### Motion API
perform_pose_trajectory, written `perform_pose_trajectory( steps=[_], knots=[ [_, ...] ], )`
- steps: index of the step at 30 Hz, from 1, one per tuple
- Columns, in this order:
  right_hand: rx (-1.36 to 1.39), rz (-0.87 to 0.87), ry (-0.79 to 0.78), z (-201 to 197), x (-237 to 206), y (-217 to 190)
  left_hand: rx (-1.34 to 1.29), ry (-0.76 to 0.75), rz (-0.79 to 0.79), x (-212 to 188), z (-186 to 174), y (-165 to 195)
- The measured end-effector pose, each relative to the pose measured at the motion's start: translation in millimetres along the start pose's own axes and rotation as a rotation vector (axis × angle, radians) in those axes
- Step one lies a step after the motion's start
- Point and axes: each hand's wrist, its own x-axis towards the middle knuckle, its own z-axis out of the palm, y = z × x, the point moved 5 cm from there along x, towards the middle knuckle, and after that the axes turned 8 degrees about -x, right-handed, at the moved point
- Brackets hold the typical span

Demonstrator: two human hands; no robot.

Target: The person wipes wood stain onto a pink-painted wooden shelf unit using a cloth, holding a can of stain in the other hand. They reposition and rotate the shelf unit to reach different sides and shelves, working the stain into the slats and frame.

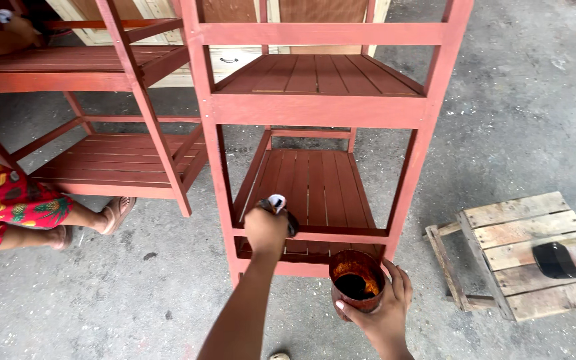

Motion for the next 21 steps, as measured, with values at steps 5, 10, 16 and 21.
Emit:
perform_pose_trajectory(
  steps=[5, 10, 16, 21],
  knots=[
    [0.062, -0.032, -0.021, 13, -2, -24, 0.319, -0.141, 0.095, 31, -22, -1],
    [0.039, -0.056, -0.043, 18, -7, -33, 0.721, -0.406, 0.207, 28, 6, 10],
    [0.012, -0.073, -0.032, 15, -5, -24, 0.715, -0.439, 0.189, 27, 14, 10],
    [0.009, -0.083, -0.009, 16, -6, -22, 0.723, -0.410, 0.220, 32, 4, 9]
  ],
)
